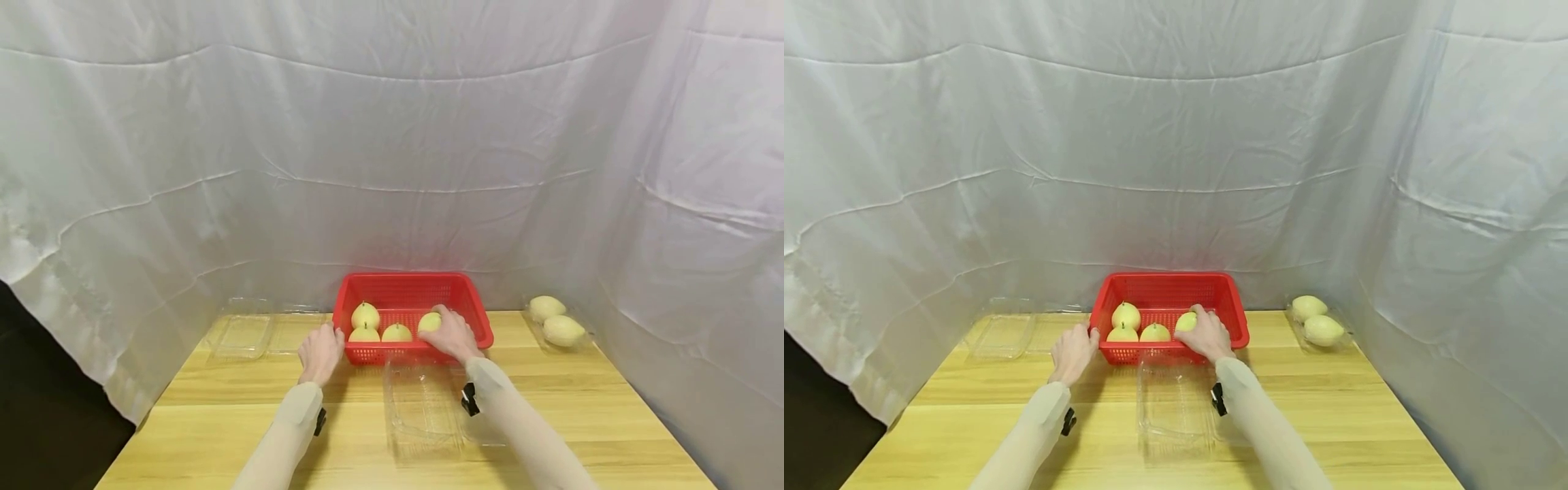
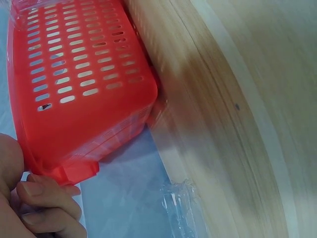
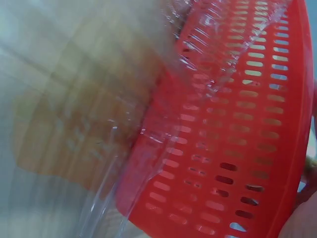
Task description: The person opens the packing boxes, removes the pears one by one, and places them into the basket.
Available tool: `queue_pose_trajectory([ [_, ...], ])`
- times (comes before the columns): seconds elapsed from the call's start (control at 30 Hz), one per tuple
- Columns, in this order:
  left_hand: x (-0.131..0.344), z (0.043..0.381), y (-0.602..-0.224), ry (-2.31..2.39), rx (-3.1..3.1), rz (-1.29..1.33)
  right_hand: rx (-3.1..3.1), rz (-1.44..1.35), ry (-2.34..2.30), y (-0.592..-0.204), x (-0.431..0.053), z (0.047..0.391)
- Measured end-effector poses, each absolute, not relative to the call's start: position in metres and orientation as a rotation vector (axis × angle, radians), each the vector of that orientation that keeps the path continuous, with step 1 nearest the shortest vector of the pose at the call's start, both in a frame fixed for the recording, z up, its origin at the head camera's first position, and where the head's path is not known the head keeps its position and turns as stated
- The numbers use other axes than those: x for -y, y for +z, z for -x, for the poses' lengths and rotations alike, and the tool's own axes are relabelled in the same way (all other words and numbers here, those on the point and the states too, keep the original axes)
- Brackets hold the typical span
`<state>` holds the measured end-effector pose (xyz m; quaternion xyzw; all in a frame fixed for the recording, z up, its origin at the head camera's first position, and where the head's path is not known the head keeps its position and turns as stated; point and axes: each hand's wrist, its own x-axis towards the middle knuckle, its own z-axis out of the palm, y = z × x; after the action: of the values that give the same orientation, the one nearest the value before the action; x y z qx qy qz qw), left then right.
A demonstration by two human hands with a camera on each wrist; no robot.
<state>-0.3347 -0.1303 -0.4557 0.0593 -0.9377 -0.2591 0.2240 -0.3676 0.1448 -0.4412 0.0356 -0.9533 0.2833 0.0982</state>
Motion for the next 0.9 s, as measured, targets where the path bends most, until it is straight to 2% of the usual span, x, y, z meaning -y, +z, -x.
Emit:
queue_pose_trajectory([
  [0.9,0.1283,0.3374,-0.4559,-0.708,2.629,-0.2,3.085,-0.064,0.919,-0.4329,-0.1436,0.375],
])
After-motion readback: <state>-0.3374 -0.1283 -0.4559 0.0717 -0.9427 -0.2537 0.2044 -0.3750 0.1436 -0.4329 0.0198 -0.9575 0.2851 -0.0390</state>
